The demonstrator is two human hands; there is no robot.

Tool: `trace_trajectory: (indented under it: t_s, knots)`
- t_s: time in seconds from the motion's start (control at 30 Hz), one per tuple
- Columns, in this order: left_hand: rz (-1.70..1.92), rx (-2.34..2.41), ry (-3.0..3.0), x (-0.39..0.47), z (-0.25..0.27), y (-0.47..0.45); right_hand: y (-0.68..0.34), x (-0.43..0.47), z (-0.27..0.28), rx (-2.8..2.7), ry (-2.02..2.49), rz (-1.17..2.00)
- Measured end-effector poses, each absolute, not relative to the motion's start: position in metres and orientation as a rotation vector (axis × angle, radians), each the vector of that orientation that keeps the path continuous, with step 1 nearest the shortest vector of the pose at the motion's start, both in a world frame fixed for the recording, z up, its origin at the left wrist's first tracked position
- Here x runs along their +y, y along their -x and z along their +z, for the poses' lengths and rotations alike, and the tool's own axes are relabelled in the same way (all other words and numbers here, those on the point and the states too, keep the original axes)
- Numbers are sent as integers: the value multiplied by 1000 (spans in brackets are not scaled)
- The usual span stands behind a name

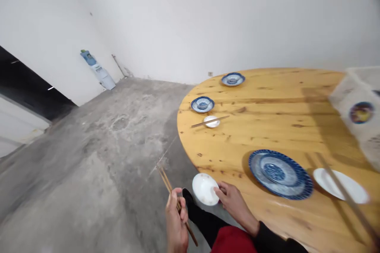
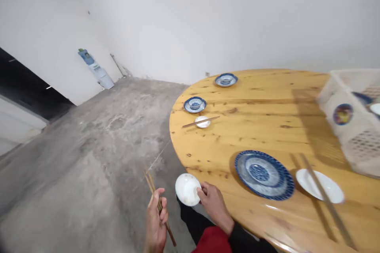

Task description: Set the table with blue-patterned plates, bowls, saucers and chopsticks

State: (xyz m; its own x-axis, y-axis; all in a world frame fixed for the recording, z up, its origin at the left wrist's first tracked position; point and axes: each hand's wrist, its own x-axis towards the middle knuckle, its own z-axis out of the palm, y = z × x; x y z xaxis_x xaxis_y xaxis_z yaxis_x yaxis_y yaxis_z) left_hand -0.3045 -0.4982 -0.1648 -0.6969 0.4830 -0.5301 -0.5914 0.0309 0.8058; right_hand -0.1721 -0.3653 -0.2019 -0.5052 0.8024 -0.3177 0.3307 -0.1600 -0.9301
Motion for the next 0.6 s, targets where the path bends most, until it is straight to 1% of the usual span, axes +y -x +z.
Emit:
trace_trajectory:
  t_s: [0.2, 0.4, 0.6]
  knots:
    - [1639, 1694, 75, -453, -162, 453, 310, -320, -212, -1649, 1297, 1619]
    - [1594, 1713, 129, -404, -161, 586, 404, -259, -210, -1620, 1343, 1550]
    - [1427, 1645, -9, -310, -164, 710, 492, -190, -217, -1513, 1470, 1347]
